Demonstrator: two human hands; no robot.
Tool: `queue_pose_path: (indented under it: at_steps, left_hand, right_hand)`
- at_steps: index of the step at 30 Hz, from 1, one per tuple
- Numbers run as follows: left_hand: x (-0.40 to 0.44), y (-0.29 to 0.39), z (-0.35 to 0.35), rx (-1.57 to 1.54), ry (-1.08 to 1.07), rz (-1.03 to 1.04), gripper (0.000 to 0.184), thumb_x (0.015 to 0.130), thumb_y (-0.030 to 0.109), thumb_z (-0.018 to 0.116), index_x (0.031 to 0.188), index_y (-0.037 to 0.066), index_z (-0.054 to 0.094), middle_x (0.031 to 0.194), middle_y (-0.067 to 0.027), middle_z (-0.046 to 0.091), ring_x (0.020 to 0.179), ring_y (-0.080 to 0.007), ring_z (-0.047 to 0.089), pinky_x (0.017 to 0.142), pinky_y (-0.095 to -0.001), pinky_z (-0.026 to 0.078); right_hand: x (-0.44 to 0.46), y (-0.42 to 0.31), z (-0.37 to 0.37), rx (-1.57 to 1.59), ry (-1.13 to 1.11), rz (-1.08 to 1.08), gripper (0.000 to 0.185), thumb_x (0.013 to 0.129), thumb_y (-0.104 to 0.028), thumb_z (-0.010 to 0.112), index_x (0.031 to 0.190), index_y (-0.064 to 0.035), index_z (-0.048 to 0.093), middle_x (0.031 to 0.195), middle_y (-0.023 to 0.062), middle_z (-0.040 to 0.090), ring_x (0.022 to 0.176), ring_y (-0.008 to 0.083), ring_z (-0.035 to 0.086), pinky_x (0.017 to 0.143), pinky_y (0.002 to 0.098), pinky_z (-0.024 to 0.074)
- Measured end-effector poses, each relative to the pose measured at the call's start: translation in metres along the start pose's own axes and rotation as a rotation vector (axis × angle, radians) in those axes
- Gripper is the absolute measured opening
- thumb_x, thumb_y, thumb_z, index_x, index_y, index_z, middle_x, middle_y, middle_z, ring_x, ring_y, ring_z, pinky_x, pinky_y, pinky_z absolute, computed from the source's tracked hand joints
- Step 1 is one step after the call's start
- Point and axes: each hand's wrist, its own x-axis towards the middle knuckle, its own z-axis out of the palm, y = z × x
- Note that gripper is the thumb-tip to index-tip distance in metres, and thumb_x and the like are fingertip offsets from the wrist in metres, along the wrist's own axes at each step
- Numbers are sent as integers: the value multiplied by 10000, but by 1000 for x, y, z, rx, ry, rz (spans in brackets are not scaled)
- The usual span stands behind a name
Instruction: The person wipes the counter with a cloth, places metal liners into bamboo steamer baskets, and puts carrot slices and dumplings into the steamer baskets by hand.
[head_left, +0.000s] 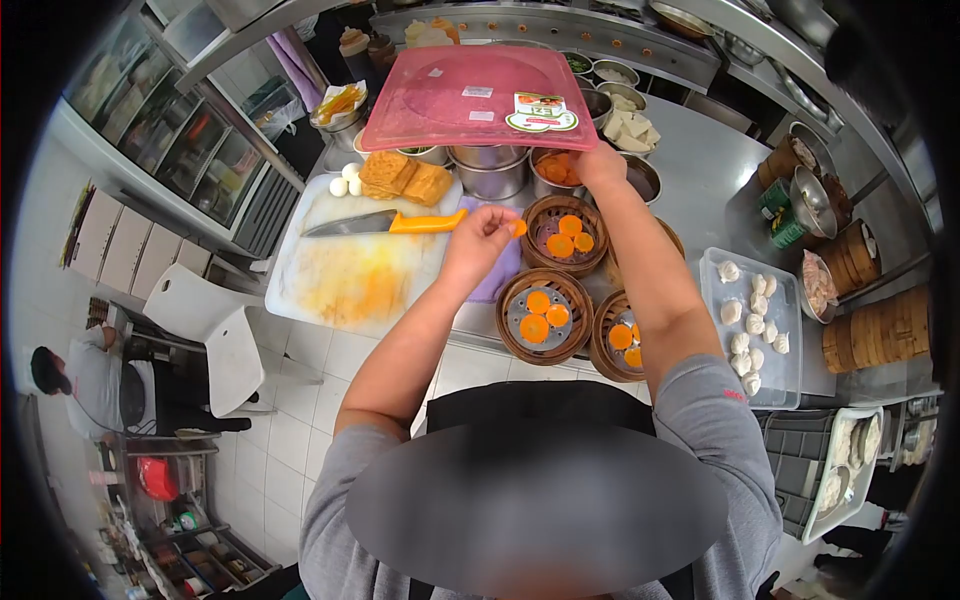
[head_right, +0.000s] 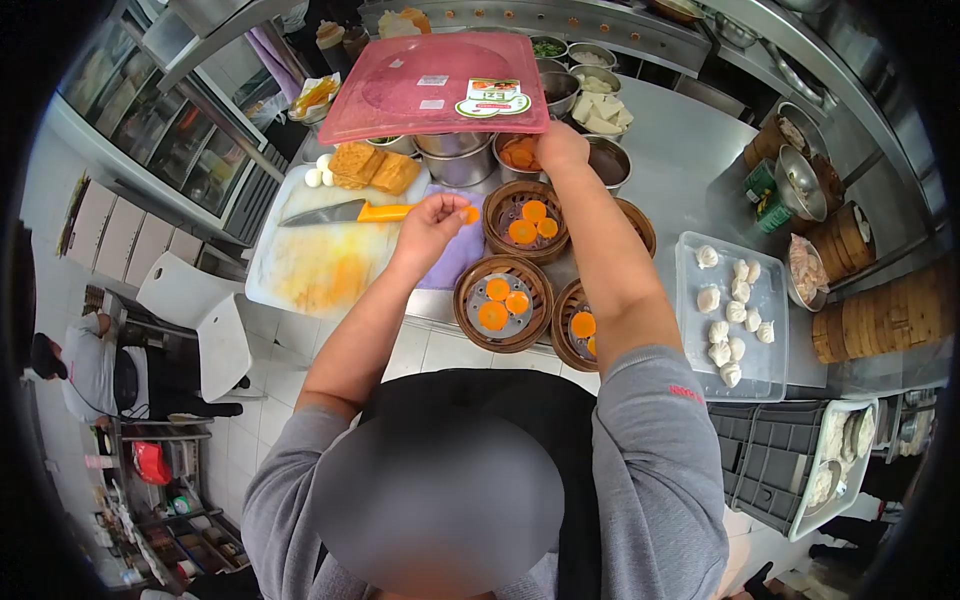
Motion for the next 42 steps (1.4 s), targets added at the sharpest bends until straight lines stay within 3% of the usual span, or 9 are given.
queue_pose_path:
  at_steps: [5,8,13,17,20,27,33,37,42]
  left_hand:
    - [62,7,31,227,13,187,135,858,23,612,991,8,631,884,-48,672,788,-98,614,719,-242,494]
    - [113,-9,56,456,69,253,150,828,24,604,964,30,666,867,-104,688,787,-165,656,742,-285,516]
    - [162,-22,76,892,-34,232,258,827,124,627,1079,76,662,1012,-156,676,969,-315,642,882,-380,497]
    - [134,16,110,765,-62,331,249,833,136,636,1074,81,666,1000,-136,684,936,-280,659,846,-358,509]
    - [121,10,138,490,-164,293,178,830,160,653,983,77,686,931,-137,682,835,-258,662,767,-345,525]
    - [82,-9,149,553,-316,324,158,828,131,632,966,80,688,974,-149,671,900,-299,645,815,-377,513]
    - [67,-8,167,785,-472,475,238,798,136,670,1035,123,686,1014,-91,645,1021,-317,567,899,-415,464]
    - [67,-12,181,958,-545,566,285,791,153,673,1075,150,675,1089,-45,612,1042,-296,551,892,-421,452]
    - [62,1,189,1204,-670,403,347,782,154,686,1125,203,659,1165,-15,562,1136,-238,499,942,-442,386]
  right_hand:
    - [15,47,6,364,83,36,269,832,-317,665,979,-94,697,911,104,701,846,268,670,733,376,515]
    - [1,82,-8,851,21,64,184,791,-210,744,895,-65,702,690,18,633,564,84,521,529,266,440]
    - [-67,119,-52,739,28,139,128,806,-174,714,876,-69,695,705,18,634,584,107,543,538,286,441]
    - [-116,132,-40,530,1,-8,132,824,-187,674,904,-82,682,775,28,649,688,174,605,657,347,498]
    - [-136,128,-28,-73,53,-195,133,794,-237,662,887,-142,661,955,78,618,889,286,639,733,417,518]
    - [-143,149,-22,-74,-125,-333,182,785,-201,678,952,-131,682,914,85,636,856,295,639,729,408,513]
    - [-135,164,-24,464,-220,24,226,785,-125,646,1001,-69,680,931,167,667,911,361,629,789,415,502]
    - [-146,151,-31,69,-74,-65,173,812,-101,589,961,-64,670,939,156,674,910,340,642,771,430,510]
    - [-160,145,-30,-128,-28,-81,148,784,-168,640,912,-100,672,923,139,673,892,317,643,750,447,507]
